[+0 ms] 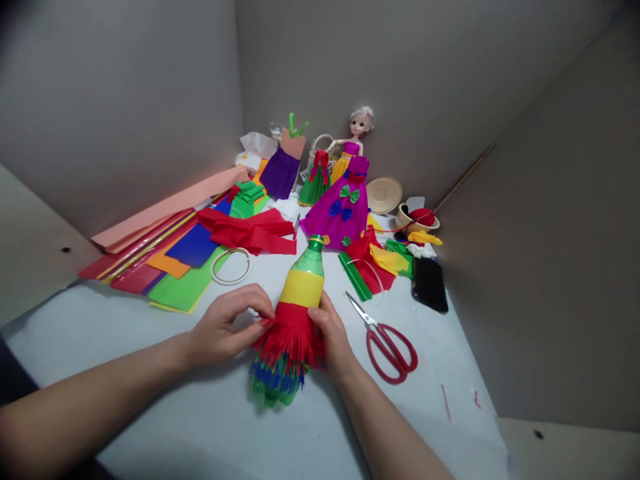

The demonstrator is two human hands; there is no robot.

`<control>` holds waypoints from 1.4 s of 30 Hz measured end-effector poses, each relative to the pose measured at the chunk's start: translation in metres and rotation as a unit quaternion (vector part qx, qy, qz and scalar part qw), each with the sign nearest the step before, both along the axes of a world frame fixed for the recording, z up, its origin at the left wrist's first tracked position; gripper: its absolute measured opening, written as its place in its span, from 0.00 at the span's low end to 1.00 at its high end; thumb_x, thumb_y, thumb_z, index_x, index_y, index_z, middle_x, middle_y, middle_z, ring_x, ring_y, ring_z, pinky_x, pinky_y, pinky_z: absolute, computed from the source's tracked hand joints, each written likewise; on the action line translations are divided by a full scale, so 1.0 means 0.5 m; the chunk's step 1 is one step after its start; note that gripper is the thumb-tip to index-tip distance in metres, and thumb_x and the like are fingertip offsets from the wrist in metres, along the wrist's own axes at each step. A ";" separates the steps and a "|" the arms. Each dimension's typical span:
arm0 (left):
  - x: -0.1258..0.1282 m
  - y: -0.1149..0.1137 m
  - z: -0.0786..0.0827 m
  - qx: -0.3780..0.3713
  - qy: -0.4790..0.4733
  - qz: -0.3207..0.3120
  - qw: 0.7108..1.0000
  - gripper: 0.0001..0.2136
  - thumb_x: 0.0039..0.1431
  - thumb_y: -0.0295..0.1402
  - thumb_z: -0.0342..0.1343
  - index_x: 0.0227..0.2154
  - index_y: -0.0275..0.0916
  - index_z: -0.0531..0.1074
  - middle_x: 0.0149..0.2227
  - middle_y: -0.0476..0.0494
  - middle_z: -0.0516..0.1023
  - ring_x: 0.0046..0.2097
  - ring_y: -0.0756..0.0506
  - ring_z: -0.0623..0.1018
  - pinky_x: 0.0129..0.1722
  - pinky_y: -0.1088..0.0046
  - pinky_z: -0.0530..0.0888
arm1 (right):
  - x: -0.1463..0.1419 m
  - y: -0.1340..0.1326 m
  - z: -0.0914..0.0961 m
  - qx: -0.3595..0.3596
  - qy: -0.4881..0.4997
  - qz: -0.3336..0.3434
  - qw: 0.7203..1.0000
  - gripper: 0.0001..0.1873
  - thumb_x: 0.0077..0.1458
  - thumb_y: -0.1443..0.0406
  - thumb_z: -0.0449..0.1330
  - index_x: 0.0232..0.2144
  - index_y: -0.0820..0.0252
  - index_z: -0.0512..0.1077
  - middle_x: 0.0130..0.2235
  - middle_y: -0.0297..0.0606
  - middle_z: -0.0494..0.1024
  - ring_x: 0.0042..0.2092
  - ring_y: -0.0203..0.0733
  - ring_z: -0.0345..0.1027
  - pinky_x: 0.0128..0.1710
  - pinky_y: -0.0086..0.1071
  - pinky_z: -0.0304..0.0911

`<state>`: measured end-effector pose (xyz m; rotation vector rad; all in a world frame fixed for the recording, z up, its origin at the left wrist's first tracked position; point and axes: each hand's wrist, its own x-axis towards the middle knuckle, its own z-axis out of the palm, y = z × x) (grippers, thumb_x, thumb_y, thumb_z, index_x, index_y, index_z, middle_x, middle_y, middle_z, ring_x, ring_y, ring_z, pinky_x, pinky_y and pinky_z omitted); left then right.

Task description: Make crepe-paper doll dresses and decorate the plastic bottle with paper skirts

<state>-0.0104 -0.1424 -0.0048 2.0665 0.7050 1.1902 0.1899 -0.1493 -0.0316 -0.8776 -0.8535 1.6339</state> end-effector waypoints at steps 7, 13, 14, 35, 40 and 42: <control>0.004 -0.002 0.000 -0.023 0.039 0.032 0.998 0.20 0.53 0.33 0.63 0.47 0.39 0.65 0.37 0.46 0.73 0.36 0.48 0.72 0.39 0.71 0.71 | 0.003 0.004 0.004 0.040 -0.030 -0.089 0.995 0.18 0.52 0.59 0.62 0.47 0.54 0.69 0.41 0.35 0.78 0.41 0.42 0.73 0.42 0.34 0.69; 0.013 -0.007 -0.011 -0.020 0.063 0.037 0.997 0.18 0.54 0.25 0.56 0.48 0.39 0.65 0.38 0.46 0.75 0.35 0.50 0.73 0.37 0.73 0.72 | 0.002 0.000 0.012 0.087 -0.051 -0.116 0.988 0.25 0.51 0.58 0.65 0.51 0.52 0.67 0.46 0.36 0.78 0.45 0.43 0.74 0.44 0.34 0.69; 0.013 -0.008 -0.011 -0.016 0.050 0.039 0.998 0.17 0.55 0.24 0.56 0.48 0.39 0.65 0.38 0.46 0.75 0.35 0.50 0.73 0.37 0.73 0.72 | 0.002 -0.001 0.012 0.092 -0.054 -0.111 0.988 0.25 0.51 0.59 0.65 0.51 0.51 0.67 0.46 0.36 0.78 0.45 0.44 0.74 0.45 0.35 0.69; 0.015 -0.009 -0.013 -0.131 -0.116 0.063 0.982 0.10 0.62 0.26 0.54 0.46 0.41 0.66 0.35 0.49 0.71 0.36 0.51 0.73 0.39 0.74 0.71 | 0.007 -0.005 0.015 0.110 -0.081 -0.120 0.983 0.28 0.52 0.58 0.65 0.55 0.50 0.65 0.49 0.39 0.77 0.49 0.47 0.72 0.50 0.40 0.68; 0.010 -0.005 -0.007 -0.170 -0.126 0.040 0.976 0.17 0.59 0.29 0.58 0.49 0.42 0.63 0.39 0.47 0.70 0.38 0.51 0.72 0.38 0.74 0.71 | 0.011 -0.002 0.011 0.113 -0.082 -0.133 0.981 0.26 0.52 0.58 0.65 0.54 0.50 0.66 0.49 0.36 0.76 0.49 0.45 0.72 0.49 0.38 0.68; 0.012 -0.008 -0.011 -0.180 -0.072 0.012 0.981 0.23 0.55 0.29 0.63 0.52 0.42 0.62 0.42 0.45 0.70 0.40 0.49 0.73 0.39 0.73 0.71 | 0.010 -0.003 0.012 0.119 -0.083 -0.133 0.981 0.26 0.53 0.58 0.65 0.54 0.50 0.67 0.48 0.36 0.76 0.49 0.44 0.72 0.49 0.37 0.68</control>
